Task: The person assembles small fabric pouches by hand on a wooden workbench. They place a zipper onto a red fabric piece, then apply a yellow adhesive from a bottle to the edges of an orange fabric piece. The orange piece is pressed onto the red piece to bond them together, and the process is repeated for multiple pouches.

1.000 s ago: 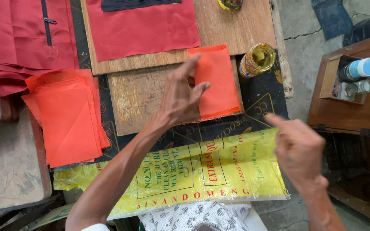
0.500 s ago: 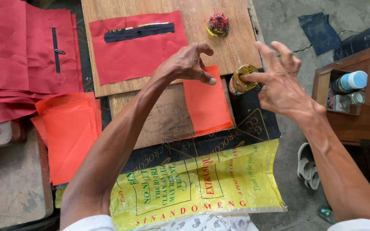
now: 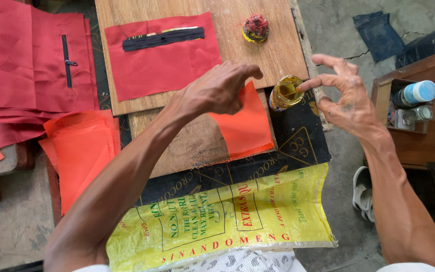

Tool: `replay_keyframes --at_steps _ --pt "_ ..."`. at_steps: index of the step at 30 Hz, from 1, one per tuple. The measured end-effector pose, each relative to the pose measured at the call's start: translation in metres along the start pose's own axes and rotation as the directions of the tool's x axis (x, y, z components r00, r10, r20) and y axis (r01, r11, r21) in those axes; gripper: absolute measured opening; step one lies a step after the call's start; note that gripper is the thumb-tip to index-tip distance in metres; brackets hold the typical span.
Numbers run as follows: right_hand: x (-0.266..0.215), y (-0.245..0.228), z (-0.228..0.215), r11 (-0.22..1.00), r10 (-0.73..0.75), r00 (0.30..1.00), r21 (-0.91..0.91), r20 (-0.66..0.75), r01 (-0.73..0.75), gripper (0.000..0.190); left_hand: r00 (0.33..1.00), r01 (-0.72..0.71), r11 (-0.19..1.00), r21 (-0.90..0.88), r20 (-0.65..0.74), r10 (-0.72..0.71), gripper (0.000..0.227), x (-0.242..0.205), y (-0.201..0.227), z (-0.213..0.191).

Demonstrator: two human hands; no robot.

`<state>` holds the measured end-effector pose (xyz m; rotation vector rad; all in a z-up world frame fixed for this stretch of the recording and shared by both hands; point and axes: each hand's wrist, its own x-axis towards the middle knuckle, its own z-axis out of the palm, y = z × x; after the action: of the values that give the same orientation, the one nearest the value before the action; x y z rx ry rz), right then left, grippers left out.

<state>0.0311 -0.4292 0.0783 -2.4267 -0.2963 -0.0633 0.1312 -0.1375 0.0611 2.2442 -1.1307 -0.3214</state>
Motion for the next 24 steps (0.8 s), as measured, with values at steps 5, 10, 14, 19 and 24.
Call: replay_keyframes --at_steps 5,10,14,19,24 --pt "-0.011 0.01 0.006 0.998 0.017 0.999 0.056 -0.028 -0.016 0.048 0.988 0.076 0.994 -0.085 0.142 -0.063 0.066 -0.024 0.068 -0.032" --pt "-0.021 0.009 0.008 0.996 -0.075 0.995 -0.053 -0.062 0.072 0.043 0.982 0.024 0.996 -0.09 0.188 -0.006 0.065 -0.028 0.118 -0.034" --pt "-0.029 -0.014 0.011 0.968 -0.217 0.967 -0.154 -0.13 0.197 0.037 0.961 -0.275 0.923 -0.27 -0.1 0.257 0.074 -0.021 0.138 -0.018" --pt "-0.032 -0.035 0.014 0.888 -0.305 0.948 -0.386 -0.088 0.25 0.029 0.956 -0.194 0.819 -0.54 -0.29 0.036 0.069 -0.05 0.123 0.001" --pt "-0.043 -0.044 0.006 0.82 -0.343 0.934 -0.516 -0.096 0.248 0.031 0.755 0.189 0.773 -0.606 -0.413 -0.509 0.068 -0.101 0.068 0.036"
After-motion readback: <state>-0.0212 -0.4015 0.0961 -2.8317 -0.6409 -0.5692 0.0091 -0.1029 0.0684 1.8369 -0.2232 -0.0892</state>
